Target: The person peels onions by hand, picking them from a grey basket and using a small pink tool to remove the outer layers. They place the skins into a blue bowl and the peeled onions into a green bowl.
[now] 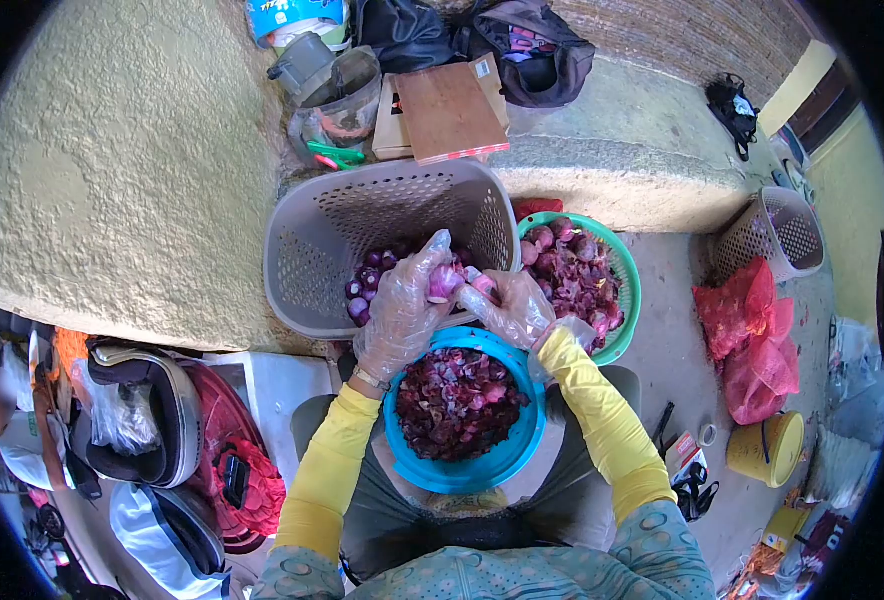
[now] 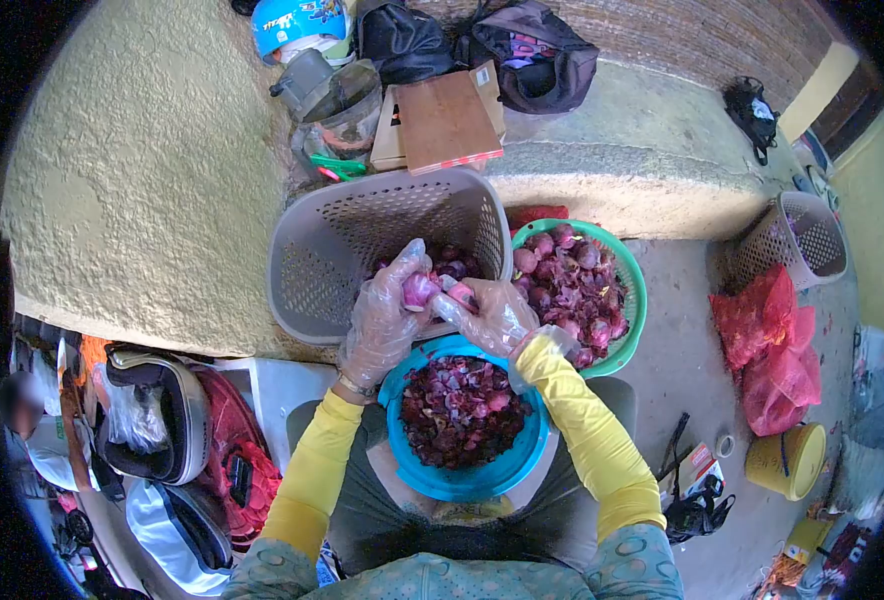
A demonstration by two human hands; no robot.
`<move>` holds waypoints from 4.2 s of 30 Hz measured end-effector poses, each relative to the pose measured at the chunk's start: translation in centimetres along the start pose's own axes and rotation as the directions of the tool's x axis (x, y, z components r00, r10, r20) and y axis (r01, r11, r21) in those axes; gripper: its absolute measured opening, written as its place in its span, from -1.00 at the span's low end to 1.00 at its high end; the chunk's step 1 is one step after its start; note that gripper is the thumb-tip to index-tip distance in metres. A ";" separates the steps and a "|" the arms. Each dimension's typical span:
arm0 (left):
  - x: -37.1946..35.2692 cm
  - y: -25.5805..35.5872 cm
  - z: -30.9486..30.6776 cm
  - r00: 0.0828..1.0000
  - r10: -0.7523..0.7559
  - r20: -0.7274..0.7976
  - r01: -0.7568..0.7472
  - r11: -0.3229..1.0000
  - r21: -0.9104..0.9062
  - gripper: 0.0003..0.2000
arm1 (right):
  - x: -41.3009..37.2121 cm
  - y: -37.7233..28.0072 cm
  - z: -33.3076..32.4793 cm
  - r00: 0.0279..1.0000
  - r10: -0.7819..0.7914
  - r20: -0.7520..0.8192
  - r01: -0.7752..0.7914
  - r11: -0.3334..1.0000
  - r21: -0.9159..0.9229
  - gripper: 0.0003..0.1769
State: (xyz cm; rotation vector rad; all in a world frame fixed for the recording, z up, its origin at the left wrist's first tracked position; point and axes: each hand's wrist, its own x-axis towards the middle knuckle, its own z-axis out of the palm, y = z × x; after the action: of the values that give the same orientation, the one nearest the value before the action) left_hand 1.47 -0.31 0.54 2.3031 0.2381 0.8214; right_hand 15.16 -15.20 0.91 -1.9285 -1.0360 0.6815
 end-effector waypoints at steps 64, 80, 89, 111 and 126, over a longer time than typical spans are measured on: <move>-1.2 -0.3 3.1 0.941 -0.314 0.123 0.296 0.596 -0.746 -0.28 | 0.2 0.6 0.7 0.991 0.100 0.093 -0.136 0.679 0.721 -0.57; -0.4 1.2 -0.4 0.978 -0.205 0.041 0.189 0.784 -0.591 -0.43 | -0.1 -0.5 2.4 0.972 -0.019 0.232 -0.222 0.233 0.947 -0.43; -0.6 1.2 0.8 0.939 -0.337 -0.065 0.251 0.804 -0.539 -0.62 | 0.4 0.6 4.1 0.996 0.064 0.069 -0.087 0.330 0.940 -0.36; -0.6 0.7 -0.8 0.934 -0.335 -0.126 0.290 0.914 -0.285 -0.80 | 0.2 -0.1 3.9 0.998 0.053 -0.044 0.007 0.560 0.829 -0.33; -0.3 1.8 -2.1 0.977 -0.199 -0.075 0.182 0.965 -0.191 -0.72 | 0.0 0.3 3.6 0.997 0.071 -0.015 -0.034 0.645 0.764 -0.38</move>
State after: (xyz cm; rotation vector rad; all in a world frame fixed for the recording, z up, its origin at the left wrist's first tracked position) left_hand -0.14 -0.67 2.80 2.0364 0.4026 0.8178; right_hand 12.60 -13.84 -1.17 -1.2033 -0.5088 0.9231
